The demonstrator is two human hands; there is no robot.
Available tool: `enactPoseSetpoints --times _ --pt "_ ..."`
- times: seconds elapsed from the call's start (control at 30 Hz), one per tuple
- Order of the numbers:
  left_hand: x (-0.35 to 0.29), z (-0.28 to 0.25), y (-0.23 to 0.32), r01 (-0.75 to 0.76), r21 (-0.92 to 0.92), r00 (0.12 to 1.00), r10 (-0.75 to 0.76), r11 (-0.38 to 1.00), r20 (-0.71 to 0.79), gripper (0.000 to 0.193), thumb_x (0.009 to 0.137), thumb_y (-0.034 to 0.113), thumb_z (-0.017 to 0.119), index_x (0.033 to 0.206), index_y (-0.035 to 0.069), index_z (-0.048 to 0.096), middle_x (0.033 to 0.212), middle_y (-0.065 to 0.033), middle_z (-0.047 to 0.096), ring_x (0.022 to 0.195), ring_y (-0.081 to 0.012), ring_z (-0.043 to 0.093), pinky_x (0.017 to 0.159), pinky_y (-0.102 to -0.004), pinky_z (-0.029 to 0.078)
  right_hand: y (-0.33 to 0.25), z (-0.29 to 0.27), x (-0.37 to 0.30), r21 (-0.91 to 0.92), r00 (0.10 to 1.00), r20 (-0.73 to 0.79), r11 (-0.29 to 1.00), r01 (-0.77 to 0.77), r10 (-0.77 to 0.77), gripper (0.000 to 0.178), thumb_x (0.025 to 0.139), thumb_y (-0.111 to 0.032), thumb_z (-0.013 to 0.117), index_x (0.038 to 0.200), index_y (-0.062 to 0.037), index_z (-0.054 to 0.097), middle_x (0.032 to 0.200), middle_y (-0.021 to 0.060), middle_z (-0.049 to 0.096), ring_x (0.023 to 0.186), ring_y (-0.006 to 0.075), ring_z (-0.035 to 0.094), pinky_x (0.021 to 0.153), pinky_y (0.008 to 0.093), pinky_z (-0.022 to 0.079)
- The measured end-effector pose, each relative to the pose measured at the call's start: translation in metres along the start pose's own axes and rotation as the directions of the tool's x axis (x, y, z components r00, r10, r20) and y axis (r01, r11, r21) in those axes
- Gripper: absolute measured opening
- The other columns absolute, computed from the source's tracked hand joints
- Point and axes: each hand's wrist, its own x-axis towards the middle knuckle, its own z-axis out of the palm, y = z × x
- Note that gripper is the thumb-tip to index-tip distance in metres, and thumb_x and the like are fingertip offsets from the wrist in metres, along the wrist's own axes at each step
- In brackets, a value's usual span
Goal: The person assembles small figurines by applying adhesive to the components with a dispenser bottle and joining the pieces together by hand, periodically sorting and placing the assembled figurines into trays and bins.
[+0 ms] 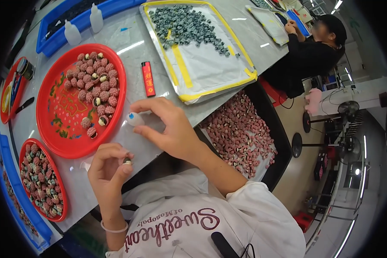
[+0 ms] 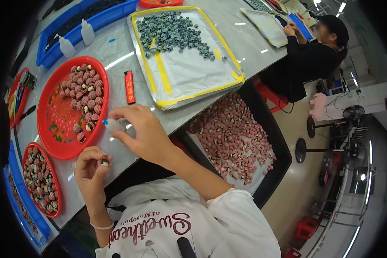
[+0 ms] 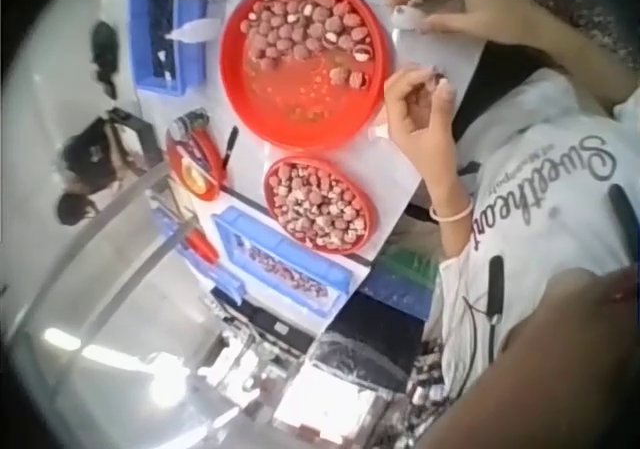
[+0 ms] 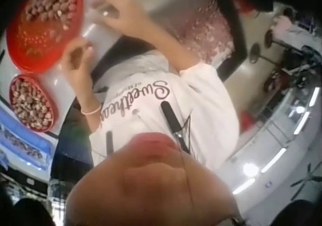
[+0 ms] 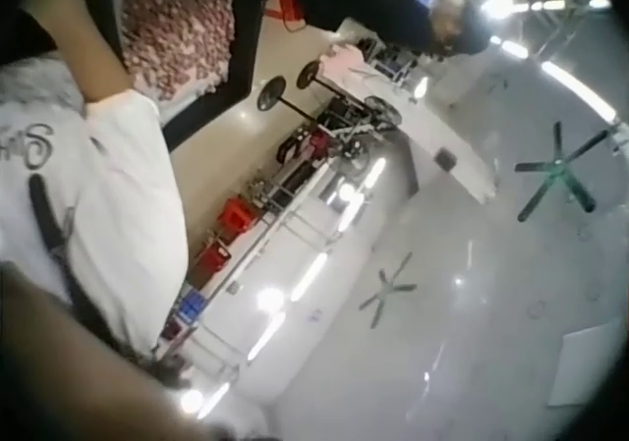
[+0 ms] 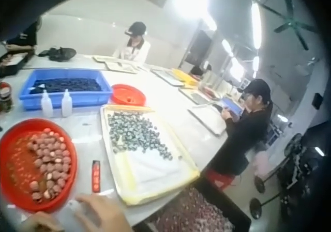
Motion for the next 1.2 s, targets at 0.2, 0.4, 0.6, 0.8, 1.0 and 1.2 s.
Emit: enactPoseSetpoints --times 0.2,0.4,0.6,0.8,1.0,1.2 --pt "0.005 -0.010 -0.003 -0.002 0.051 0.998 -0.001 0.999 0.066 0.022 0.070 0.004 0.064 0.089 -0.002 0.053 0.089 -0.0073 0.048 0.077 -0.0147 0.051 0.071 -0.0262 0.041 0.004 0.010 -0.001 0.134 0.995 -0.053 0.988 -0.074 0.082 0.029 0.068 -0.006 0.064 0.096 0.0003 0.055 0.091 0.0091 0.057 0.084 0.0157 0.054 0.073 0.0264 0.042" --pt "0.006 -0.012 -0.004 0.099 -0.274 0.995 -0.086 0.957 0.059 0.021 0.075 0.006 0.060 0.092 -0.003 0.051 0.091 -0.0112 0.051 0.082 -0.0180 0.055 0.072 -0.0280 0.046 -0.002 0.003 -0.004 0.667 0.937 -0.074 0.716 -0.208 0.342 0.033 0.081 -0.012 0.052 0.109 0.0041 0.045 0.088 0.0107 0.056 0.076 0.0178 0.056 0.068 0.0276 0.044" --pt "0.009 -0.018 -0.005 0.114 -0.399 0.993 -0.096 0.910 0.065 0.024 0.076 0.007 0.060 0.096 -0.003 0.051 0.093 -0.0102 0.053 0.082 -0.0165 0.056 0.072 -0.0261 0.046 -0.014 -0.031 -0.008 0.483 0.972 -0.004 0.852 -0.203 0.233 0.036 0.077 -0.020 0.060 0.098 0.0077 0.050 0.088 0.0126 0.056 0.070 0.0144 0.055 0.061 0.0242 0.045" --pt "0.006 -0.017 -0.005 0.106 -0.333 0.993 -0.115 0.937 -0.009 0.036 0.072 0.029 0.065 0.093 0.002 0.051 0.092 -0.0107 0.052 0.078 -0.0164 0.056 0.063 -0.0230 0.044 -0.027 -0.029 0.001 0.349 0.997 -0.034 0.936 -0.047 0.063 0.046 0.072 -0.030 0.065 0.096 0.0065 0.049 0.090 0.0179 0.053 0.080 0.0212 0.053 0.066 0.0253 0.044" --pt "0.004 -0.017 -0.006 0.091 -0.280 0.995 -0.102 0.956 -0.024 0.038 0.072 0.027 0.065 0.095 0.000 0.051 0.090 -0.0122 0.053 0.078 -0.0168 0.056 0.061 -0.0223 0.046 -0.038 -0.023 0.004 0.317 0.986 0.060 0.934 -0.166 0.155 0.050 0.075 -0.036 0.060 0.097 0.0063 0.048 0.090 0.0158 0.049 0.083 0.0231 0.051 0.075 0.0289 0.042" --pt "0.005 -0.016 -0.007 0.065 -0.235 0.998 -0.070 0.970 -0.011 0.036 0.073 0.025 0.064 0.093 -0.002 0.052 0.089 -0.0127 0.053 0.076 -0.0154 0.055 0.061 -0.0220 0.047 -0.039 -0.014 0.005 0.248 0.993 -0.009 0.962 -0.111 0.117 0.046 0.075 -0.034 0.060 0.091 0.0079 0.049 0.082 0.0149 0.049 0.073 0.0217 0.053 0.067 0.0264 0.042"
